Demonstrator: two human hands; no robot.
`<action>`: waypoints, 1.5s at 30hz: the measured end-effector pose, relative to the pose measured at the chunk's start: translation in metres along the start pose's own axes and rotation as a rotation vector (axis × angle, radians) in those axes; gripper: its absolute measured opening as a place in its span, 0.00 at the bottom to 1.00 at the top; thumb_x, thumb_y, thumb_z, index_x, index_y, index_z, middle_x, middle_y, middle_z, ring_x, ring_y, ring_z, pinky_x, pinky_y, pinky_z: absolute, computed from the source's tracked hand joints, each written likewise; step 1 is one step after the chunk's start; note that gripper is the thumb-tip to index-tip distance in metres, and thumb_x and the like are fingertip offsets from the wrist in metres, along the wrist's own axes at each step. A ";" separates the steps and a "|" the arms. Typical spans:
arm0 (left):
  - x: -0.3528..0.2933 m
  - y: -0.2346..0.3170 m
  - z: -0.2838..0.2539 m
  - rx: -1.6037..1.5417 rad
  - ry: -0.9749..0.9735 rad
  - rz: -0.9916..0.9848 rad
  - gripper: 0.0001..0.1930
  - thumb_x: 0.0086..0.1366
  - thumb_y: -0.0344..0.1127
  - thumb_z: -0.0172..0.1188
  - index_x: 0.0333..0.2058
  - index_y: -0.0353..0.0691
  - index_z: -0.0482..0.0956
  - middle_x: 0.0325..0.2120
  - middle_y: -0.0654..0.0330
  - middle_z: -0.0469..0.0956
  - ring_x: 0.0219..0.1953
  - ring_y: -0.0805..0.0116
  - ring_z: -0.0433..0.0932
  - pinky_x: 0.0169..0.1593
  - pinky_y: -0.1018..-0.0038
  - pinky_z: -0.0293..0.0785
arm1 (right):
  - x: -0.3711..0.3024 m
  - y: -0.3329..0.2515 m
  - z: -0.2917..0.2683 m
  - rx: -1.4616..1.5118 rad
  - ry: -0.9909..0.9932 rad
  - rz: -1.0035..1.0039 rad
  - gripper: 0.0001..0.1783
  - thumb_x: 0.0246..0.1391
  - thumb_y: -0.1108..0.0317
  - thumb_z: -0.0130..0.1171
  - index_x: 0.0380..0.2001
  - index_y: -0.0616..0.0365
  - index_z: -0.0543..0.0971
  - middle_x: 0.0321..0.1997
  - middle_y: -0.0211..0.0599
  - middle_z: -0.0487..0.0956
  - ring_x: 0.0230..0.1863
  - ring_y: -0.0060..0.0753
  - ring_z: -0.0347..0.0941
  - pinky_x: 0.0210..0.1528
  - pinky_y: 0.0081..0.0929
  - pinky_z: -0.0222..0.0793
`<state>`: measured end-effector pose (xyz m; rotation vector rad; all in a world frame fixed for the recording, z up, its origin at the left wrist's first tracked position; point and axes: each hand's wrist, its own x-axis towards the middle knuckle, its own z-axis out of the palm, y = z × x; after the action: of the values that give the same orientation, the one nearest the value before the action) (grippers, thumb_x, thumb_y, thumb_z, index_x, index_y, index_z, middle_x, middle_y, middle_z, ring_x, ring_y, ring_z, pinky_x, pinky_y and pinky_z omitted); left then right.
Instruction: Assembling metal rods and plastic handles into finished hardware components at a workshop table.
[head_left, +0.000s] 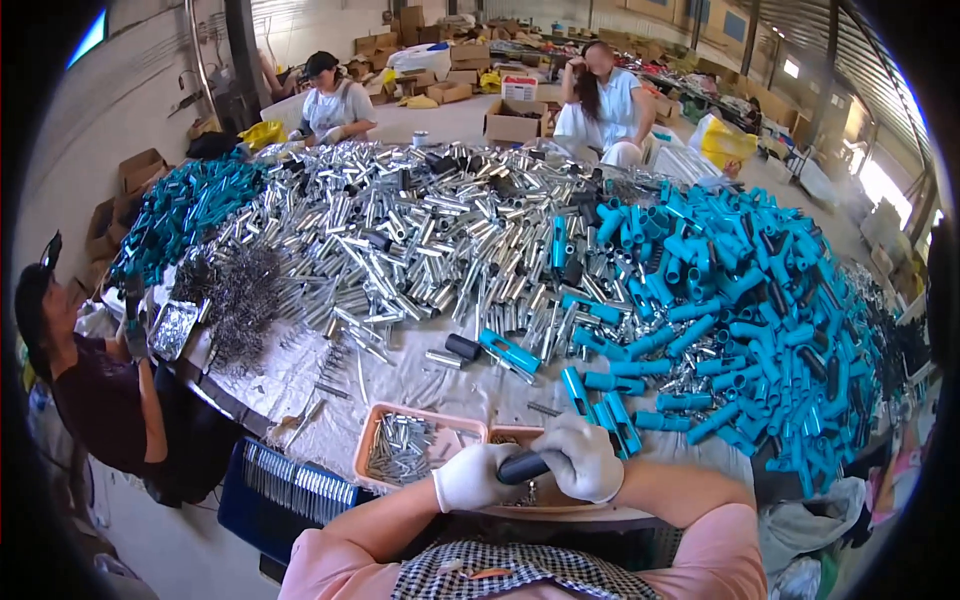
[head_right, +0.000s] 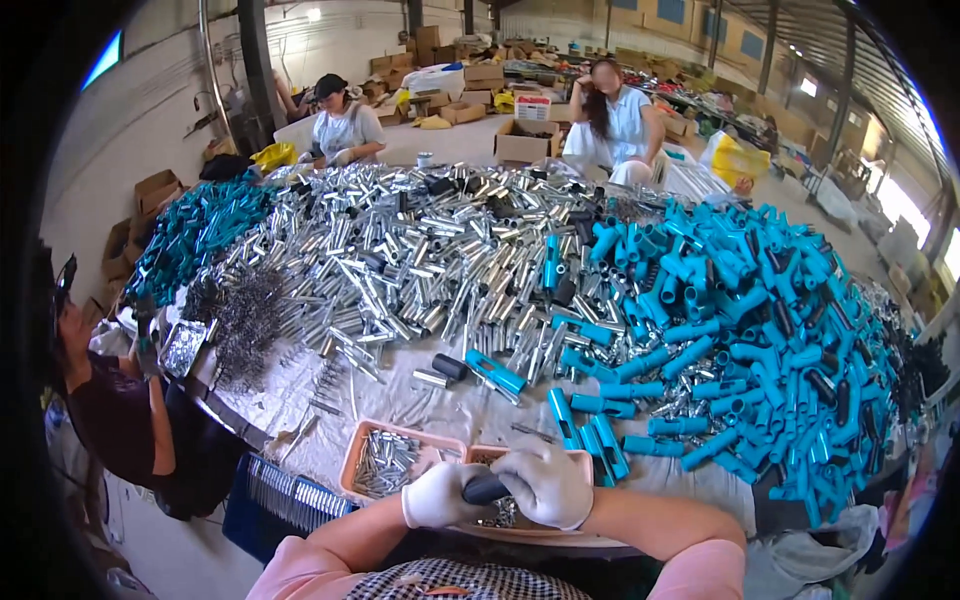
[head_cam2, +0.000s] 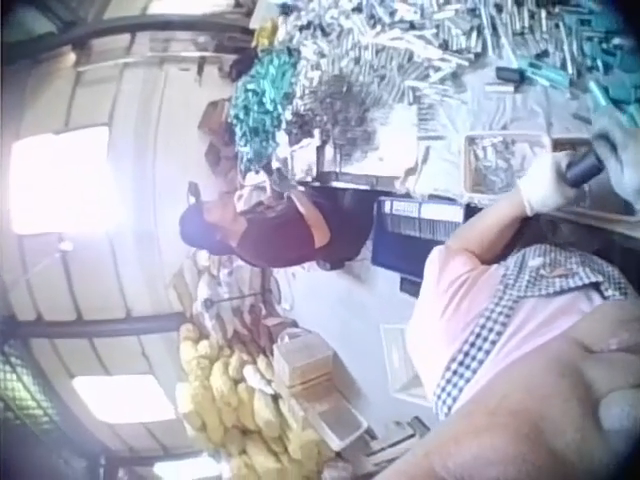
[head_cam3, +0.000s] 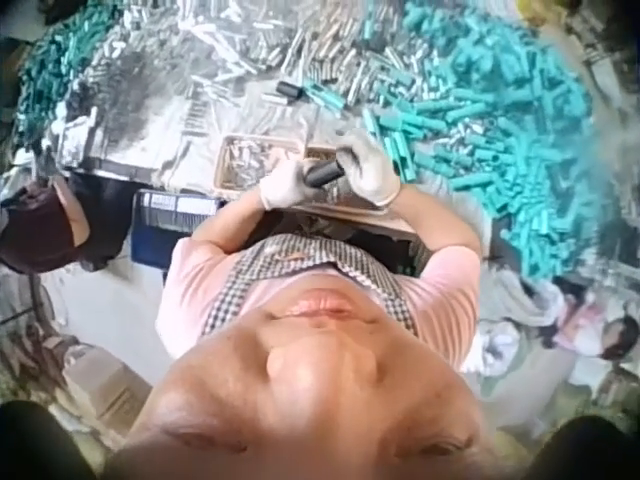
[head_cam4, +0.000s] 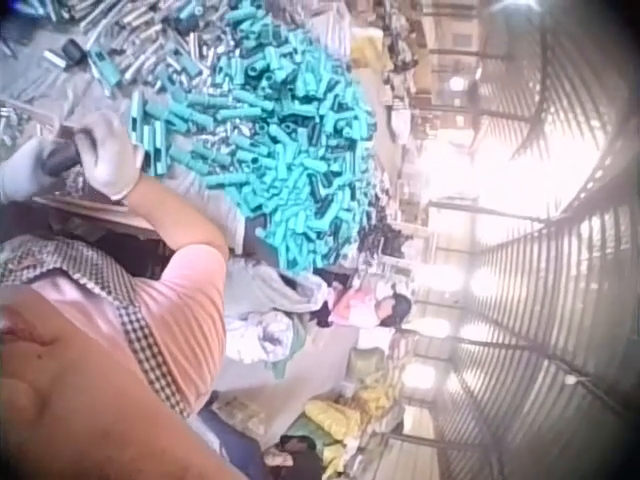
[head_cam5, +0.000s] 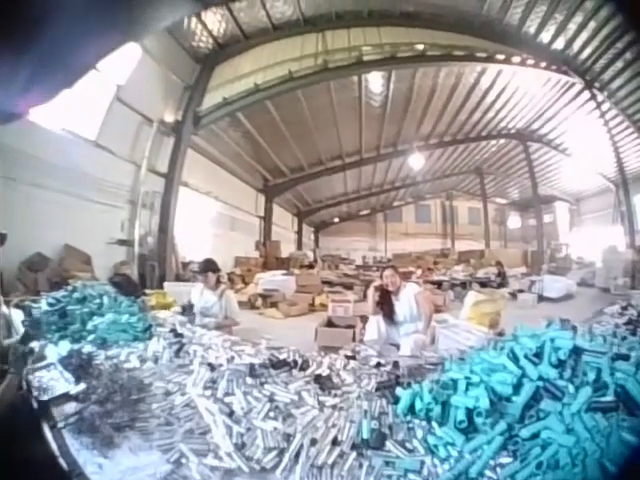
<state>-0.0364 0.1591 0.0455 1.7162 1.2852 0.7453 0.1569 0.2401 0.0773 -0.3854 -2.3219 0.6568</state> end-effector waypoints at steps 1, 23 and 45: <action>0.004 -0.004 0.001 -0.002 -0.006 -0.021 0.16 0.50 0.41 0.68 0.34 0.39 0.77 0.23 0.53 0.78 0.25 0.60 0.79 0.32 0.68 0.74 | 0.001 0.007 -0.004 0.040 -0.037 -0.034 0.13 0.53 0.66 0.60 0.40 0.57 0.75 0.38 0.46 0.75 0.40 0.49 0.73 0.43 0.39 0.69; 0.049 -0.038 -0.029 -0.642 0.052 -0.434 0.12 0.52 0.25 0.67 0.31 0.38 0.72 0.19 0.62 0.75 0.16 0.75 0.73 0.19 0.79 0.67 | 0.006 0.359 -0.347 -0.623 0.477 1.303 0.45 0.52 0.28 0.43 0.66 0.44 0.62 0.67 0.45 0.63 0.67 0.47 0.59 0.68 0.37 0.54; 0.049 -0.038 -0.023 -0.716 0.074 -0.427 0.12 0.52 0.26 0.69 0.31 0.39 0.73 0.15 0.66 0.72 0.14 0.77 0.70 0.17 0.81 0.63 | 0.044 0.301 -0.266 -0.899 -0.071 0.826 0.18 0.45 0.57 0.59 0.42 0.42 0.80 0.47 0.55 0.70 0.49 0.55 0.70 0.55 0.42 0.68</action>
<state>-0.0584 0.2171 0.0217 0.8178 1.1798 0.8736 0.3352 0.6019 0.1051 -1.7944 -2.3544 -0.0969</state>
